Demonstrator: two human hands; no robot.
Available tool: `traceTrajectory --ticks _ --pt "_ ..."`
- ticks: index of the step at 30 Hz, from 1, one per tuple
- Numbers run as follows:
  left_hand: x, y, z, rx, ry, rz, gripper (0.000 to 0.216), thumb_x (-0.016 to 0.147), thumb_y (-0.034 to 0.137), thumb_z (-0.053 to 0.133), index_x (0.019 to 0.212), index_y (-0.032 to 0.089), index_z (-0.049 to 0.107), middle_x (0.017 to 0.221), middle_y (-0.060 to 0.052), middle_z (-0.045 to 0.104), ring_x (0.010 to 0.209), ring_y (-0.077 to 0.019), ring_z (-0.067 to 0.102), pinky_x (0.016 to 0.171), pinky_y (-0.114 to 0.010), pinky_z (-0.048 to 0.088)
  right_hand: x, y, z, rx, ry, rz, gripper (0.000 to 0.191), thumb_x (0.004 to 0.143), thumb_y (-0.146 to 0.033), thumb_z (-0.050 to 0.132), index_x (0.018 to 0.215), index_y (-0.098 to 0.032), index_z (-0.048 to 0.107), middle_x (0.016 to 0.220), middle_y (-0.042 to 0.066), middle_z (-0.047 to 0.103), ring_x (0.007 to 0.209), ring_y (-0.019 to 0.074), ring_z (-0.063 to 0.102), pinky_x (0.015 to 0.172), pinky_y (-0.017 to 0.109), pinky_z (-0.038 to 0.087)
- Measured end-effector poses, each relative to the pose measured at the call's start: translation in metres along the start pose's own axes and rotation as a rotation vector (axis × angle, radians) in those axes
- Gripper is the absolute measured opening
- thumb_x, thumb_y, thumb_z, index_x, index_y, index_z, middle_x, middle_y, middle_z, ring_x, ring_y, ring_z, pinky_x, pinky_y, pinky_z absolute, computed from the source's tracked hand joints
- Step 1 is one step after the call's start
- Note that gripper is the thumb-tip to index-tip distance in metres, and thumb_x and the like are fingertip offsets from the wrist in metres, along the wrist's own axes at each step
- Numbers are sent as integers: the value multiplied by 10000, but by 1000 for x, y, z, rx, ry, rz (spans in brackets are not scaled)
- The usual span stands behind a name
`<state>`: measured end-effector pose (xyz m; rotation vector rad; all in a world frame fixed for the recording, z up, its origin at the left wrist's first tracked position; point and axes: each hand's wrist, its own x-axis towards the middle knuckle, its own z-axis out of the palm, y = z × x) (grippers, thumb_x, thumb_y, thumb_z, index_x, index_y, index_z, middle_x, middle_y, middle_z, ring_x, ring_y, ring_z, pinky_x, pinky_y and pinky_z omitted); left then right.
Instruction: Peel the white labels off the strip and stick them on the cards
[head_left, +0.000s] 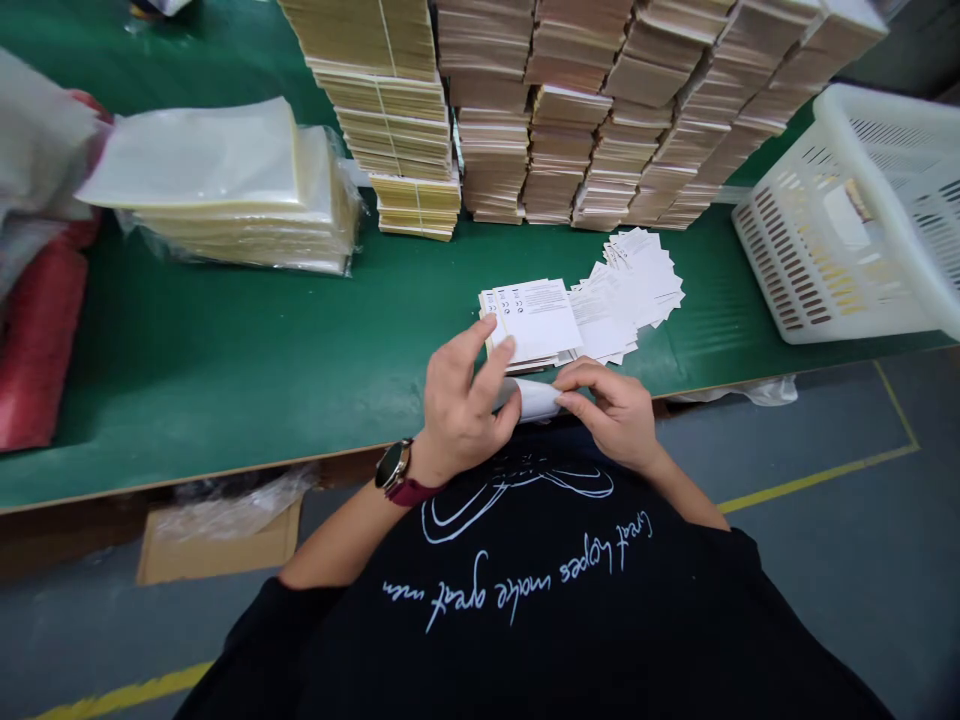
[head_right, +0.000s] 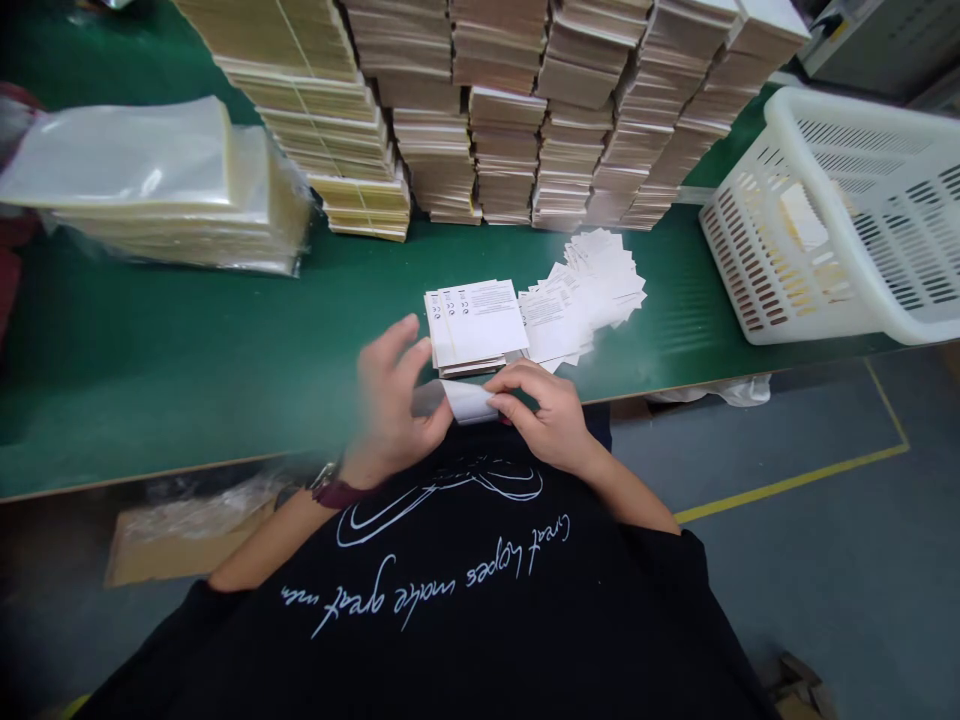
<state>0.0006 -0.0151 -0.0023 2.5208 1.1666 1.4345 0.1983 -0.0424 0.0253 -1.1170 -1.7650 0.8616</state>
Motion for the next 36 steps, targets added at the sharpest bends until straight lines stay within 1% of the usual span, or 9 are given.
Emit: traceTrajectory --ticks 2,4,8,10,14,20,23,31,36 --pt "4 2 -5 45 -58 144 276 793 164 609 1061 223 579 1257 -101 612 1208 -281 529 916 -443 452 0 3 0 -29 -6 -22 101 877 -152 600 901 -242 640 814 0 650 790 145 622 721 340 516" --pt "9 2 -7 18 -145 225 152 809 153 582 948 213 596 1101 -73 684 1104 -256 587 873 -418 462 0 6 1 -148 78 -139 140 882 -134 565 897 -260 623 849 5 655 838 165 622 763 378 517" --pt "18 -5 -4 -125 -249 152 64 849 161 533 817 188 581 899 -39 708 926 -202 639 822 -387 497 2 12 6 -371 362 -447 118 888 -199 520 877 -302 576 961 -2 661 931 209 612 874 479 470" --pt "20 -12 -1 -161 -262 134 72 856 174 538 816 185 596 992 -51 709 1003 -212 638 867 -403 508 8 16 4 -249 482 -443 105 912 -224 489 884 -309 544 853 -24 636 815 181 604 824 443 480" --pt "20 -25 8 -240 -231 109 111 854 173 522 788 180 611 1096 -64 696 1110 -226 622 955 -444 511 34 26 -9 -29 680 -227 91 917 -201 504 925 -286 535 768 -37 539 705 123 552 691 304 467" --pt "12 -30 17 -242 -262 148 92 829 147 528 817 175 615 1114 -81 688 1076 -224 629 960 -447 519 66 37 -13 -121 338 180 27 824 -225 567 799 -218 568 733 -27 569 688 113 535 654 277 454" --pt "11 -28 18 -215 -266 147 100 825 142 525 817 181 617 1134 -81 679 1075 -222 625 946 -446 524 70 39 -6 -133 253 291 28 794 -236 571 775 -216 576 652 -38 540 615 107 501 580 269 420" --pt "13 -25 17 -179 -292 151 88 810 125 550 776 171 616 1305 -98 615 1069 -228 610 926 -442 518 67 45 1 -148 235 277 48 791 -241 575 749 -220 564 610 -49 521 566 99 475 559 267 398" --pt "15 -25 17 -129 -287 198 70 829 143 552 813 166 617 1199 -87 675 1052 -228 614 922 -427 519 67 44 6 -257 213 227 76 811 -244 555 740 -219 545 585 -58 504 546 98 465 621 288 412"
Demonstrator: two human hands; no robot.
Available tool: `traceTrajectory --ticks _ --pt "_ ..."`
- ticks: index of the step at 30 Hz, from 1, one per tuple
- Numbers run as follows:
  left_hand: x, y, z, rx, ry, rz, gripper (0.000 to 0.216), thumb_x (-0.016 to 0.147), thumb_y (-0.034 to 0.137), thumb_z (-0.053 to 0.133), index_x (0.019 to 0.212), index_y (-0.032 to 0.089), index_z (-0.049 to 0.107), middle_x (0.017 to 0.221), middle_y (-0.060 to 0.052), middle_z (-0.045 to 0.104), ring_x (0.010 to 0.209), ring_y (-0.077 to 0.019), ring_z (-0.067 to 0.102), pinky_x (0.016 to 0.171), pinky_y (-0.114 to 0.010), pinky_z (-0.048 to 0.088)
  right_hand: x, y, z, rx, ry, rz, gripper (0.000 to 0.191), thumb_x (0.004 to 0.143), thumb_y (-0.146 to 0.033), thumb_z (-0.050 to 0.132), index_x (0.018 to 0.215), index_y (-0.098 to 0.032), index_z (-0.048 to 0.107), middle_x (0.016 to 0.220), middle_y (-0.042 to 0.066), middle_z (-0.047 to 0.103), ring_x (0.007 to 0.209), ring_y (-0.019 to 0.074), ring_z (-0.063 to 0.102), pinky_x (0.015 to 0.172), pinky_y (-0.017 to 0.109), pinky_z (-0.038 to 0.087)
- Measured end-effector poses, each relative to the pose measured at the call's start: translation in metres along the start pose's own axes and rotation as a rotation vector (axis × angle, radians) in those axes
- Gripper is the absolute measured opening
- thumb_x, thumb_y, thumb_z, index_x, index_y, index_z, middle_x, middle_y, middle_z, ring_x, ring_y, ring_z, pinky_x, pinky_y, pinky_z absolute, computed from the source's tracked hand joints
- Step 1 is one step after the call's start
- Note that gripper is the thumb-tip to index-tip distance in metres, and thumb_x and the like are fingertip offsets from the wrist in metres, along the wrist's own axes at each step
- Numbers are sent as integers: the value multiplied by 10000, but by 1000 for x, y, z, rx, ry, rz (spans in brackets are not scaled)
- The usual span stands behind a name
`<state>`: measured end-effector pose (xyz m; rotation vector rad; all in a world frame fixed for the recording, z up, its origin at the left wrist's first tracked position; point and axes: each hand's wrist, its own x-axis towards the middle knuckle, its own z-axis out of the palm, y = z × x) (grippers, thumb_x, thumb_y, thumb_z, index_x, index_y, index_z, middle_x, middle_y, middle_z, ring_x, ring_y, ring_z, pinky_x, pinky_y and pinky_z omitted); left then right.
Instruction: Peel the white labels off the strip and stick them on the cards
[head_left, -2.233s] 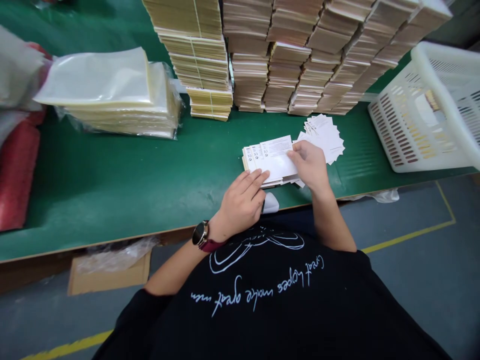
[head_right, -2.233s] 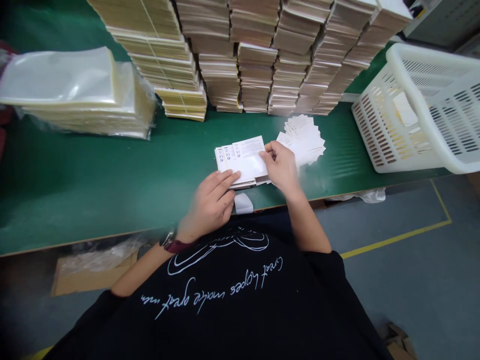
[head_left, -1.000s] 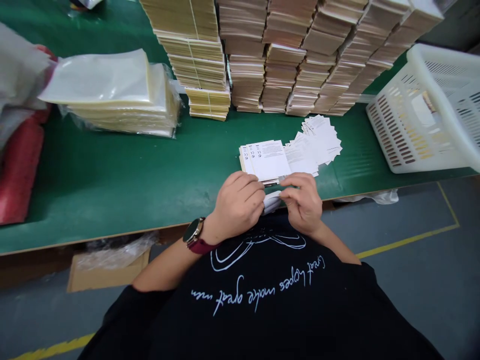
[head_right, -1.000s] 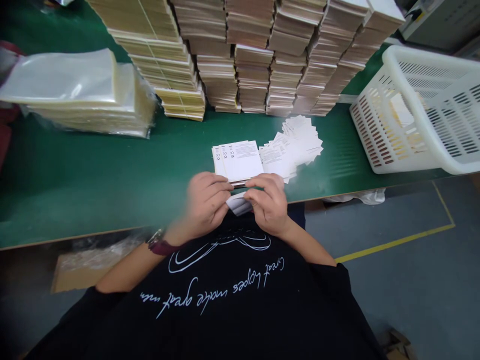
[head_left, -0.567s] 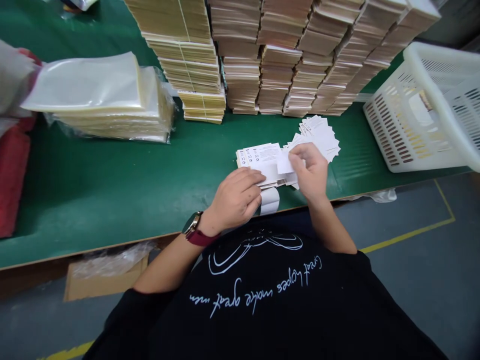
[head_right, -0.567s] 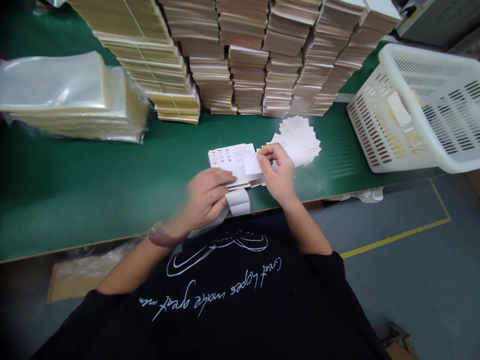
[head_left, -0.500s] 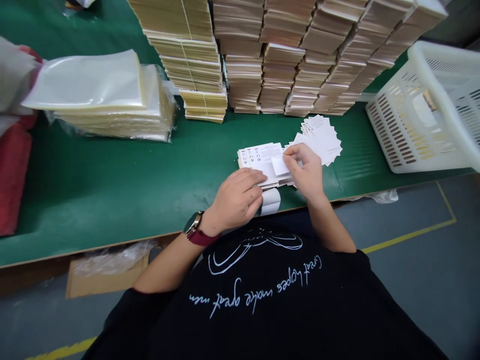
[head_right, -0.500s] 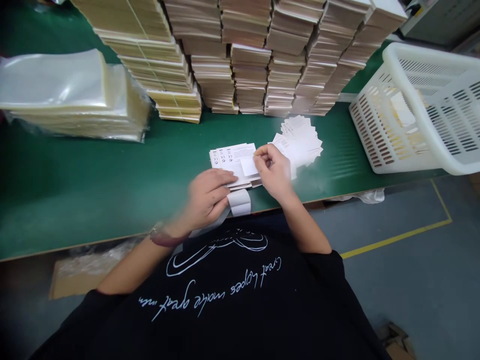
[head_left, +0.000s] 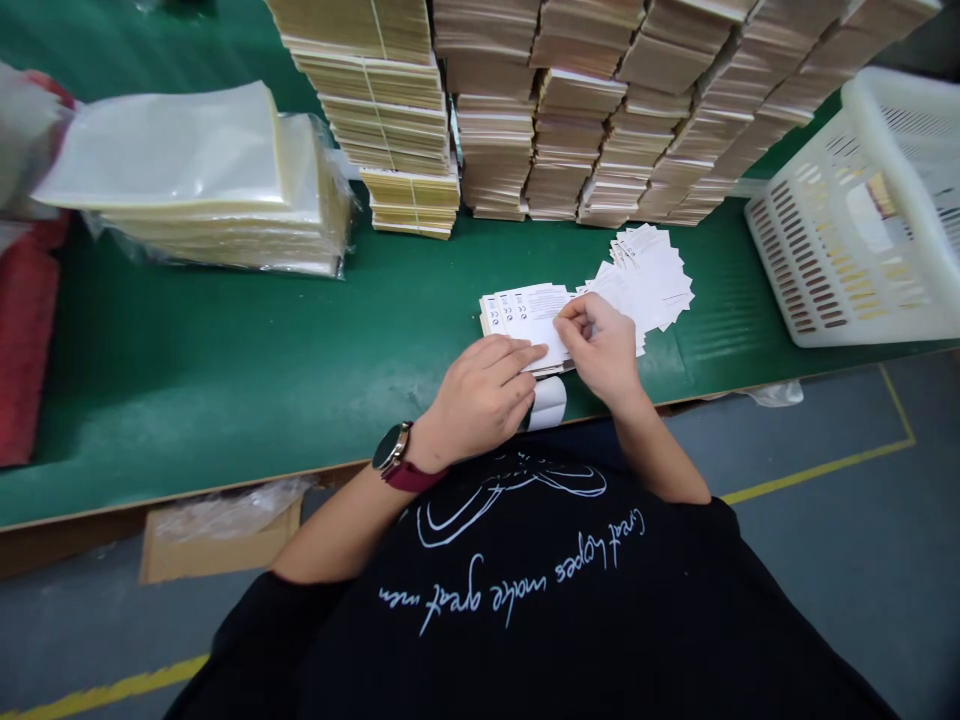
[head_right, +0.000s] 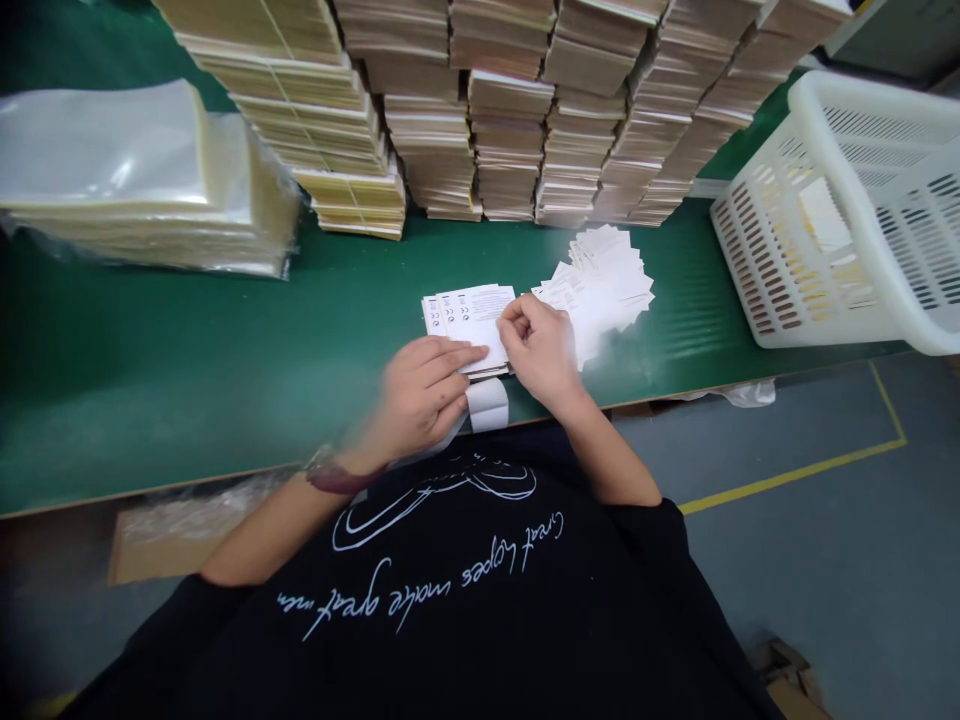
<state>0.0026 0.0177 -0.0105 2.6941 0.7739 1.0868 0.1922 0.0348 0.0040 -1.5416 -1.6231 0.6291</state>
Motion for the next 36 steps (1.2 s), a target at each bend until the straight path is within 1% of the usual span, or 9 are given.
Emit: traceTrajectory --ticks 4,8,17,19,22,24,28,31,36 --pt "-1 0 1 7 3 -4 73 823 140 551 806 166 617 1189 -82 680 1043 -222 617 922 -427 518 1 0 -7 -128 -37 -5 69 834 -293 557 871 -239 577 557 -56 523 521 125 477 620 307 412" --pt "-3 -2 5 8 20 -5 73 809 130 560 802 167 622 1201 -69 678 1051 -223 618 917 -421 523 5 7 -21 -237 63 56 333 850 -373 558 1160 -251 549 660 -2 630 573 175 516 607 323 404" --pt "-6 -3 3 -50 66 -44 94 837 153 527 799 179 609 1083 -64 709 1043 -226 620 885 -423 521 0 15 -22 147 -45 122 148 788 -341 614 786 -229 517 603 -55 529 543 111 478 550 270 402" --pt "-5 -2 -1 -83 144 -81 130 860 171 500 764 182 588 948 -59 715 980 -212 630 835 -396 526 -2 15 -38 -30 5 114 147 797 -329 612 895 -229 567 650 -33 585 604 143 532 625 312 449" --pt "-2 1 -6 -146 236 -161 206 901 206 450 736 192 571 800 -40 686 876 -182 637 766 -358 521 -11 11 -63 -384 94 68 465 761 -348 698 1191 -233 561 866 46 698 851 252 617 814 443 469" --pt "0 4 -8 -198 251 -219 252 926 228 424 727 195 575 757 -33 670 837 -168 637 748 -345 516 -24 1 -69 -375 75 -19 589 766 -375 718 1301 -256 506 1033 76 714 998 289 615 907 496 451" --pt "4 14 -9 -272 214 -304 298 948 219 410 716 191 594 725 -20 660 755 -138 624 713 -314 513 -56 -22 -48 60 -168 -244 315 859 -285 636 1171 -291 598 1016 27 716 978 205 646 895 418 508" --pt "2 20 -11 -136 246 -315 135 911 222 492 879 197 620 894 -49 689 908 -181 638 815 -369 517 -67 -28 -31 228 -134 -246 111 871 -238 611 965 -264 663 911 9 701 858 164 647 783 363 533" --pt "-5 22 -14 79 233 -43 294 819 167 611 1092 276 604 1262 -52 629 1267 -266 515 1011 -475 423 -63 -26 -26 224 -131 -154 63 865 -259 619 918 -259 654 862 -4 681 808 155 628 742 344 520"
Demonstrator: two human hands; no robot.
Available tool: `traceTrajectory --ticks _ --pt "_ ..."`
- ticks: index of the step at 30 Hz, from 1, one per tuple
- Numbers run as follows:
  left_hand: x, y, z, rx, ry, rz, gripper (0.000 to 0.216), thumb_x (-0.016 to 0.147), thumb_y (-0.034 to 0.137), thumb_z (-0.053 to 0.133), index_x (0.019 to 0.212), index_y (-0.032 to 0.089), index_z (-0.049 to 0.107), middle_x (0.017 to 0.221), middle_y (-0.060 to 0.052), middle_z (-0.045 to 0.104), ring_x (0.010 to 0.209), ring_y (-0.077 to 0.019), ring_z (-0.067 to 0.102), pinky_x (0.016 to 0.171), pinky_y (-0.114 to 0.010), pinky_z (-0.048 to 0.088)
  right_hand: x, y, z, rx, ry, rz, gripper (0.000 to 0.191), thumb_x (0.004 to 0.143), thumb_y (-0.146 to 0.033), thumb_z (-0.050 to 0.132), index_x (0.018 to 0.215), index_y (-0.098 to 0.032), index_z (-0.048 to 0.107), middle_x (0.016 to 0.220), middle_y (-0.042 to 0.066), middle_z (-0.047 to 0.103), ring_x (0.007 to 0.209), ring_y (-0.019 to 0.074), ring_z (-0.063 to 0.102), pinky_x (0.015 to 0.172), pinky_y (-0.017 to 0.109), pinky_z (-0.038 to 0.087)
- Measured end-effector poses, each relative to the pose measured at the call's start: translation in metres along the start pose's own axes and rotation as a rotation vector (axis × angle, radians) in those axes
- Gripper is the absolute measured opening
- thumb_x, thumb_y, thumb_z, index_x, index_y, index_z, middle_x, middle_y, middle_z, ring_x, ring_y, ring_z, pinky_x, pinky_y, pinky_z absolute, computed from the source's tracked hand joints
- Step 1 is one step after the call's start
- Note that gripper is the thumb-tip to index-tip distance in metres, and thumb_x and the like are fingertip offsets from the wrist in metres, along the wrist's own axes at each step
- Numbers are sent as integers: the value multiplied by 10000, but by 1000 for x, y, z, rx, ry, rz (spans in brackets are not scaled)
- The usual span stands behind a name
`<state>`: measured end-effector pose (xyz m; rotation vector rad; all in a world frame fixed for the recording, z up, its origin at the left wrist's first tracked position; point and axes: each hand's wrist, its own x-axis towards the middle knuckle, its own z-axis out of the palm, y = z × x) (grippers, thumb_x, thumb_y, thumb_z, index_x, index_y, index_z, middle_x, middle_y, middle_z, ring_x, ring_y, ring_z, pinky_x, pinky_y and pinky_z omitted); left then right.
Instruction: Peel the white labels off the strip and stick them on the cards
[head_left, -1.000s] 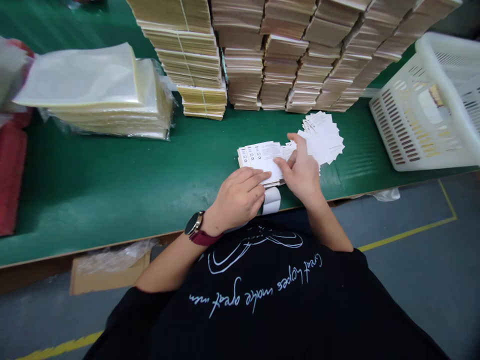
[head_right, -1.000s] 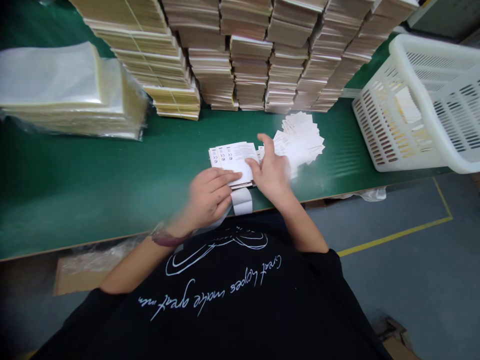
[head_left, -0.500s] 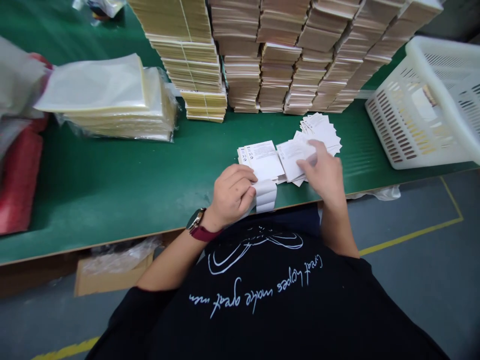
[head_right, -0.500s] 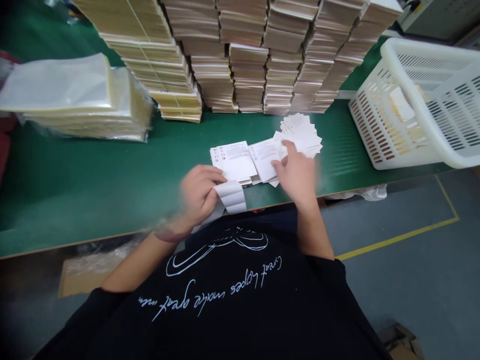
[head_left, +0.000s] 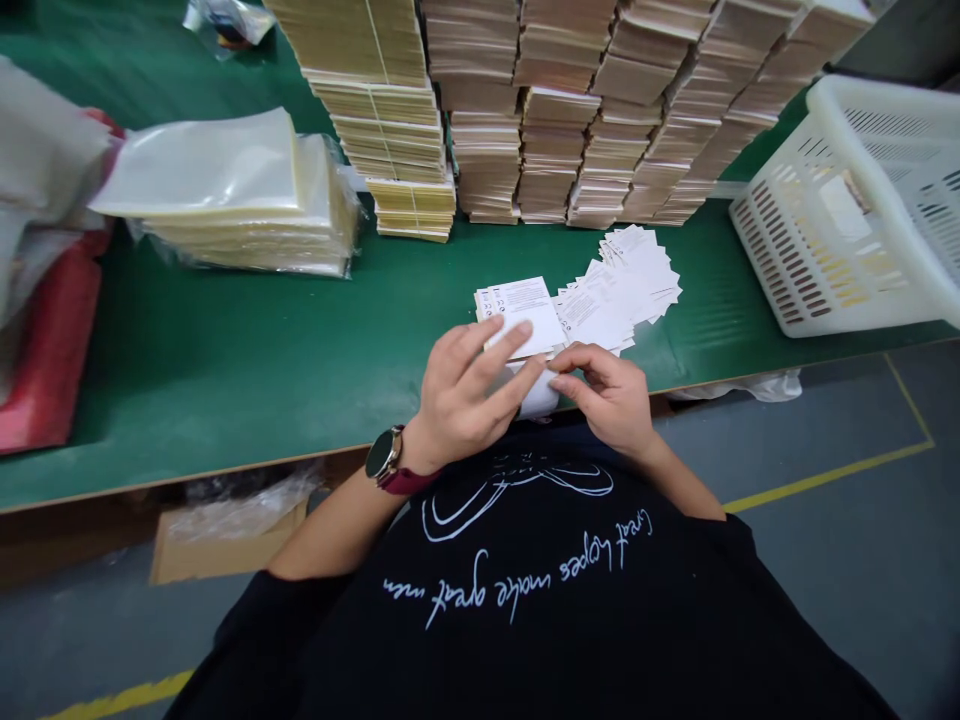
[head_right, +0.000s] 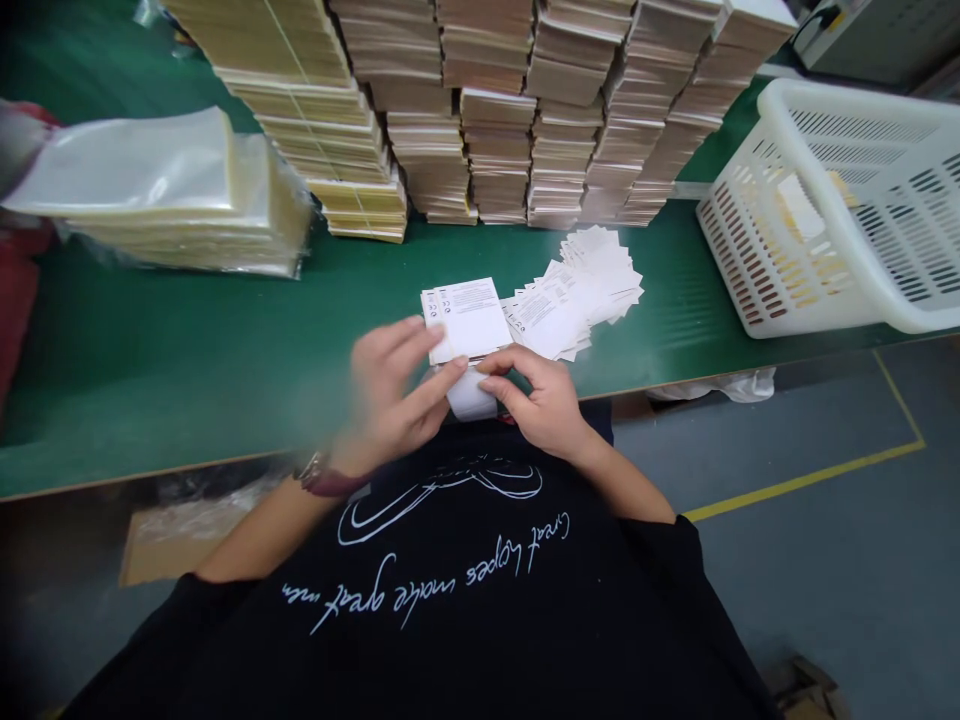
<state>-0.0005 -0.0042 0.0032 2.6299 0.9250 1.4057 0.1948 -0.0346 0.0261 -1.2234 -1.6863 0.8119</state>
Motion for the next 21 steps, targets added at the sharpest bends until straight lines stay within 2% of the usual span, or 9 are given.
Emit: traceTrajectory --ticks 2,3,6,8,11,13,15,17,21 --pt "0 0 1 -39 -21 42 200 825 146 578 997 240 621 1090 -49 699 1150 -245 591 959 -450 455 1 0 1 -114 62 -125 73 877 -222 579 885 -271 633 884 6 665 855 172 610 792 376 503" --pt "2 0 2 -77 -28 8 143 837 149 555 942 220 622 985 -45 714 1065 -227 624 921 -433 474 1 0 1 -192 115 -209 97 876 -206 560 865 -282 620 904 10 659 883 186 601 825 403 487" --pt "9 0 0 -254 -48 -204 153 899 191 494 810 197 618 794 -21 691 852 -164 646 798 -361 511 1 -1 0 -362 279 -395 93 869 -259 523 806 -314 564 869 1 636 863 215 588 883 480 436" --pt "14 1 -5 -366 -64 -357 232 929 224 485 742 193 618 746 -11 678 778 -134 635 726 -314 514 5 -2 -3 -333 374 -375 116 901 -318 466 800 -312 523 771 -2 585 772 208 579 849 478 445" --pt "16 0 -10 -418 -59 -527 312 943 239 489 658 186 605 693 -2 659 684 -106 607 630 -268 496 22 -2 -7 -208 498 -229 98 930 -313 452 858 -288 514 758 -1 542 743 180 563 756 398 468" --pt "14 -2 -8 -382 -26 -530 333 941 242 491 629 186 594 665 2 651 664 -106 593 620 -269 489 38 4 -6 -154 443 -137 53 906 -283 504 868 -260 533 792 -3 561 757 157 559 725 344 462" --pt "10 -4 -2 -306 6 -434 317 926 245 502 627 191 594 669 0 662 703 -124 597 672 -298 499 53 13 -2 -125 298 -37 56 874 -262 530 825 -238 544 773 -14 569 718 131 543 686 305 445" --pt "4 -6 6 -224 18 -322 285 903 241 519 631 192 590 742 -10 698 793 -151 614 749 -339 505 62 23 3 -109 179 70 55 846 -246 539 795 -226 546 703 -32 541 641 110 504 618 277 408" --pt "-3 -7 17 -132 -18 -210 225 878 209 544 658 183 581 957 -32 734 988 -199 632 851 -387 497 68 35 11 -107 94 151 43 811 -216 539 768 -218 542 625 -52 496 572 96 460 562 260 365"
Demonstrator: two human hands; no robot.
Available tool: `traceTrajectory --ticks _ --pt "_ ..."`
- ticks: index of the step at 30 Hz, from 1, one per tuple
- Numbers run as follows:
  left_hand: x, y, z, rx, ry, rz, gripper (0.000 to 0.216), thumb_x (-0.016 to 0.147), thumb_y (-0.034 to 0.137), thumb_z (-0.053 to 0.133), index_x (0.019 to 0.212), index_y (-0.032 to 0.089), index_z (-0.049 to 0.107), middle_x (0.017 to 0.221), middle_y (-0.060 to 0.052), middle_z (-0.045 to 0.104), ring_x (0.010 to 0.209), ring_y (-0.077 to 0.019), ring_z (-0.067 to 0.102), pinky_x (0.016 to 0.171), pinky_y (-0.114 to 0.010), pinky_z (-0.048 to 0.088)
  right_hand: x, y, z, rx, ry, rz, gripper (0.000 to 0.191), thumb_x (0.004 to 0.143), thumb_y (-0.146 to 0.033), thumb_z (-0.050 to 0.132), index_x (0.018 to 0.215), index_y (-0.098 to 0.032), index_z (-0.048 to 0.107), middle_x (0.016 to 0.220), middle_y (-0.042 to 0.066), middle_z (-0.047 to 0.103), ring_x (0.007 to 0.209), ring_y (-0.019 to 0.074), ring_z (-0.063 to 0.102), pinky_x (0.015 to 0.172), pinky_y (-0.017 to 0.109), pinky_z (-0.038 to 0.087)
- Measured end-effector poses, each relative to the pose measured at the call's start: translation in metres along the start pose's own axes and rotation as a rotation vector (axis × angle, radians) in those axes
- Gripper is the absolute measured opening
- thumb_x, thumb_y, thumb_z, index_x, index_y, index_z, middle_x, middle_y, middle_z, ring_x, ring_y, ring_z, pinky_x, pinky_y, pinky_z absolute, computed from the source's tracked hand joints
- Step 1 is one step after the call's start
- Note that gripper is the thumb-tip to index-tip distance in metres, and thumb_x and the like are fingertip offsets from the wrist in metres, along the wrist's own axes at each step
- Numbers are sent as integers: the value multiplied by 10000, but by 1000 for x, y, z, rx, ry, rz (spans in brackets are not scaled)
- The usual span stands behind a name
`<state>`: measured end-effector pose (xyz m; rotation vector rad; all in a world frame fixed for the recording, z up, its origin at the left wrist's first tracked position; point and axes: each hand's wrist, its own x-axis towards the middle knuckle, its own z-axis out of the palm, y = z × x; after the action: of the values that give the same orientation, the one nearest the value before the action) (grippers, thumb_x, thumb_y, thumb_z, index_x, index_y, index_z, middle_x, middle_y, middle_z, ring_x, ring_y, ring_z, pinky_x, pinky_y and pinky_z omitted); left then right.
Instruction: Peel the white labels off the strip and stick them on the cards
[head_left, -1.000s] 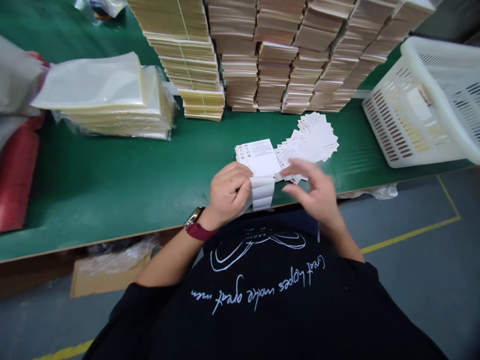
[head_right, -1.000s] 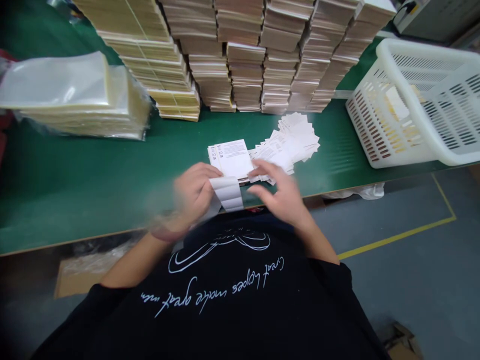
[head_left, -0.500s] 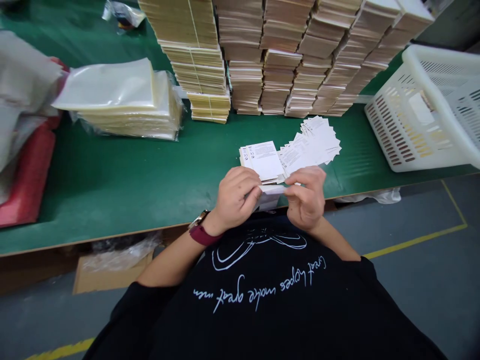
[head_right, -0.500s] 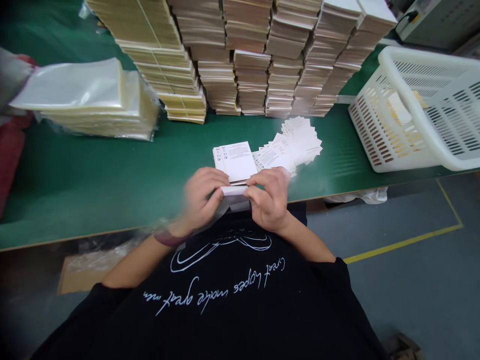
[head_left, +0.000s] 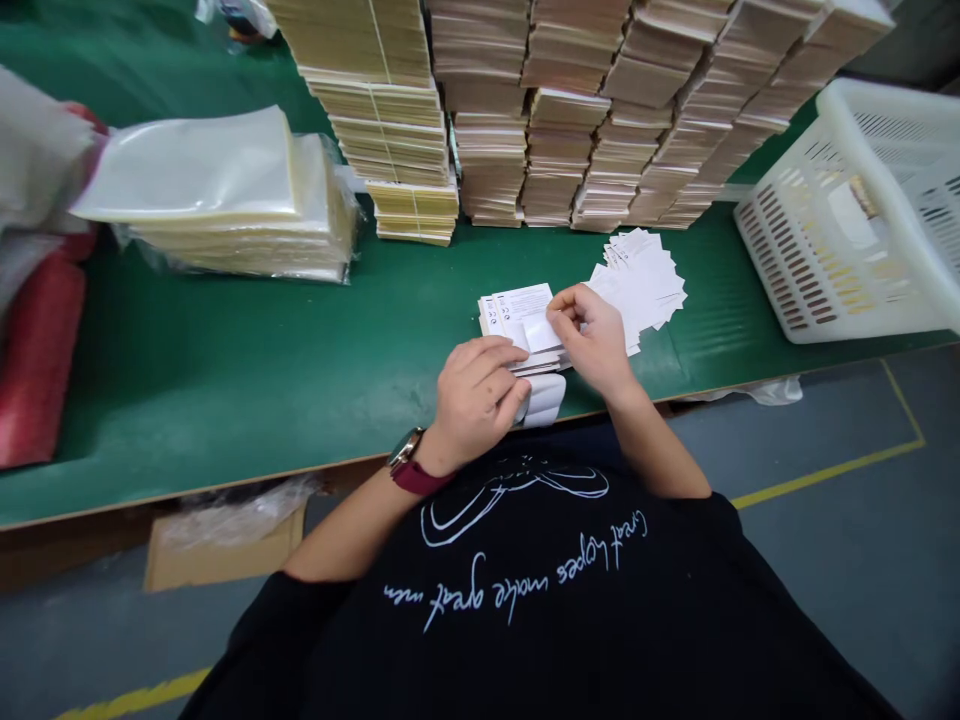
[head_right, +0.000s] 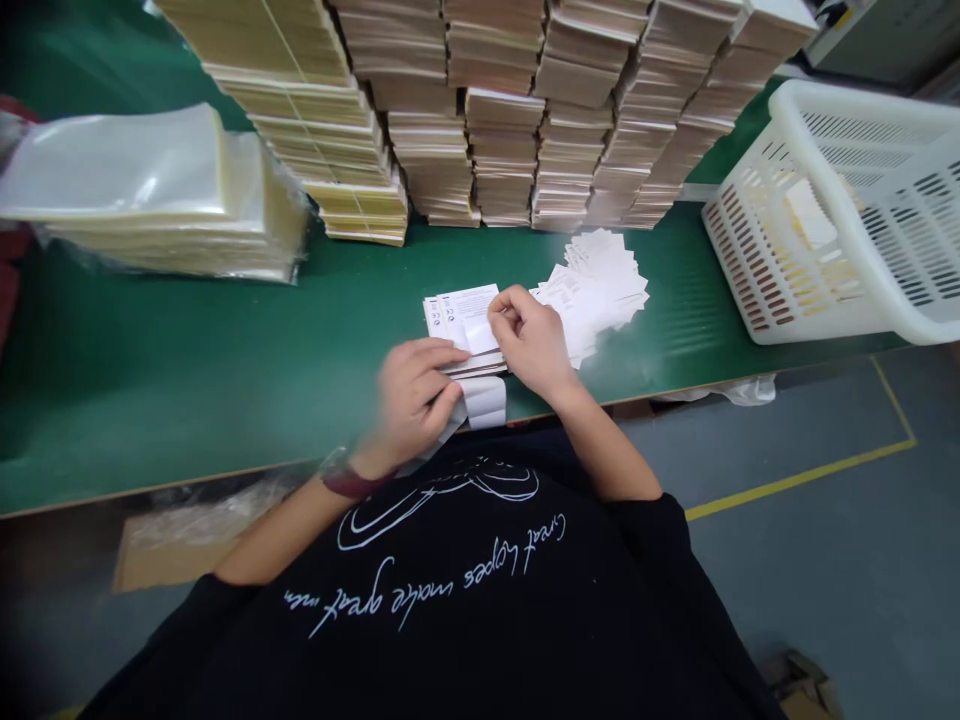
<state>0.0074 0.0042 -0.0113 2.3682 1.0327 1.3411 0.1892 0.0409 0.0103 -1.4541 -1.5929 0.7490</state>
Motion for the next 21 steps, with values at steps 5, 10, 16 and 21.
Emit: traceTrajectory --ticks 5,10,16,21 --pt "-2 0 1 76 -57 36 163 866 179 568 704 173 582 1042 -42 735 975 -214 652 843 -402 478 0 1 3 -80 -57 1 55 815 -204 511 765 -223 525 607 -60 498 555 95 461 595 266 373" --pt "-3 0 3 101 -36 52 121 846 157 589 727 179 586 1008 -27 745 965 -211 658 840 -400 463 1 -9 -1 -350 -54 -14 97 832 -256 548 920 -219 566 577 -49 510 557 129 474 635 305 367" --pt "-4 0 1 61 8 -17 156 857 149 544 712 184 590 913 -19 743 933 -197 638 825 -390 460 0 -8 -6 -365 -60 44 233 773 -389 676 878 -216 560 615 -33 554 619 149 513 655 314 384" --pt "-6 2 -3 39 60 -35 184 859 147 504 695 187 577 812 -21 720 888 -190 631 780 -371 472 -8 3 -24 -160 58 62 210 803 -336 600 690 -220 466 664 -37 523 637 120 491 636 287 400"
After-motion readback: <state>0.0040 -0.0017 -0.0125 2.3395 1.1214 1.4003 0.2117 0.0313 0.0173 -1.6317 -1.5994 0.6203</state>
